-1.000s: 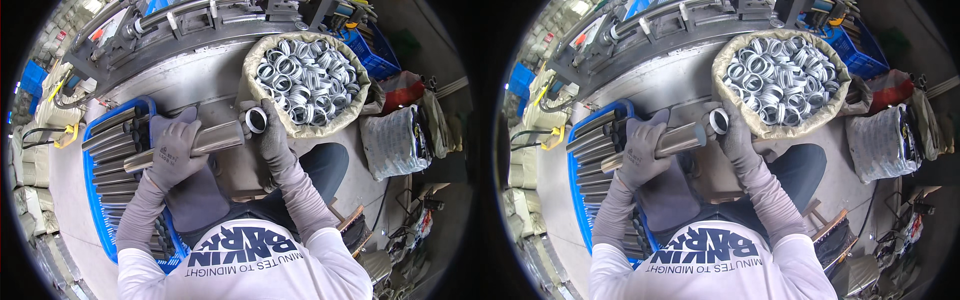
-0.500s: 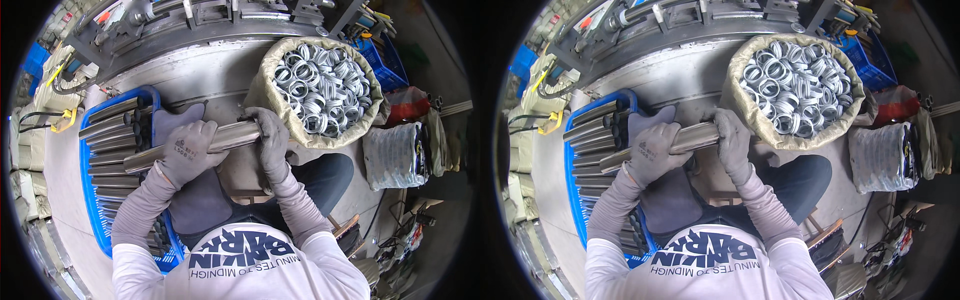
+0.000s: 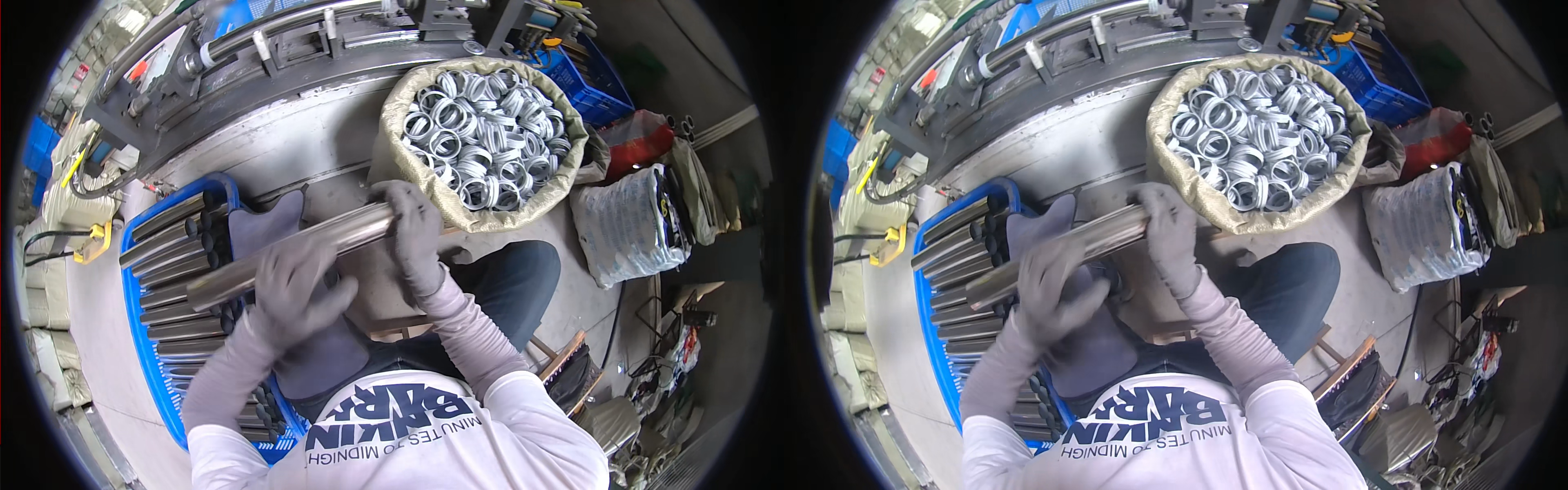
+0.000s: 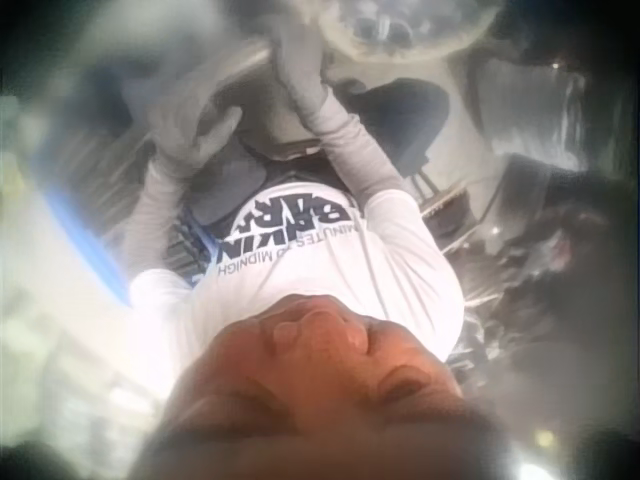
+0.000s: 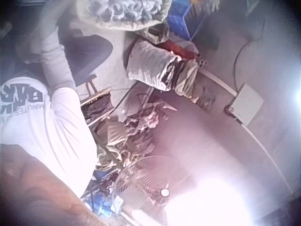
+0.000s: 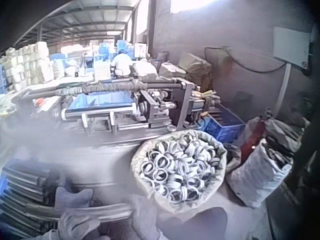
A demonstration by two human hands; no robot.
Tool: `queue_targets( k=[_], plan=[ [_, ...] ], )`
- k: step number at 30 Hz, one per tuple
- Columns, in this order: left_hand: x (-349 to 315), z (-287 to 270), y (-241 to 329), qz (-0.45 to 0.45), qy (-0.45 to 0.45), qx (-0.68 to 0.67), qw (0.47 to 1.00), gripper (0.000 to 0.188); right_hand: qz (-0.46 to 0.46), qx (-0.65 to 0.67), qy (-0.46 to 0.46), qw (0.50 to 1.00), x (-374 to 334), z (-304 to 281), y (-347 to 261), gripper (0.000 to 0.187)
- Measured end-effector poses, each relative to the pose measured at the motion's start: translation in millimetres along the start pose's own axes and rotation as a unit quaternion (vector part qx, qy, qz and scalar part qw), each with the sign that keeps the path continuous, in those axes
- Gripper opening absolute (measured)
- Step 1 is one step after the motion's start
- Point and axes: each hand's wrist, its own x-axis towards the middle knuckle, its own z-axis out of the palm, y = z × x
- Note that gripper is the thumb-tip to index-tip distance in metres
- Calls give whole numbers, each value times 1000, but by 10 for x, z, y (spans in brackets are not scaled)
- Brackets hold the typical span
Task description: Manually fitting metal rings or collars onto the ends of long metal tubes.
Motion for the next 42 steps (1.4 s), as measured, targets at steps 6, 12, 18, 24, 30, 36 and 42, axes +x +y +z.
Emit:
queue_targets(
  k=[6,12,18,24,30,36,42],
  plan=[
    [-776,21,-96,-437,121,-614,646,34,-227,-140,33,963,143,-300,-13,29],
    [342,-556,-286,-306,400,-533,680,44,-87,-180,61,978,473,-519,-292,37],
    [502,-670,-258,-314,-4,-185,931,43,-57,-663,123,737,1445,-1697,80,34],
    [123,73,-246,-146,-190,92,967,49,-182,-547,88,813,1455,-1698,85,31],
    [168,99,-237,-159,-183,89,966,51,-161,-298,65,939,1287,-1795,12,26],
    [104,75,-229,-161,-161,81,970,51,83,109,73,988,1163,-1682,-151,42],
    [101,69,-226,-161,-157,76,971,51,41,-119,150,981,1176,-1567,37,27]
  ],
)
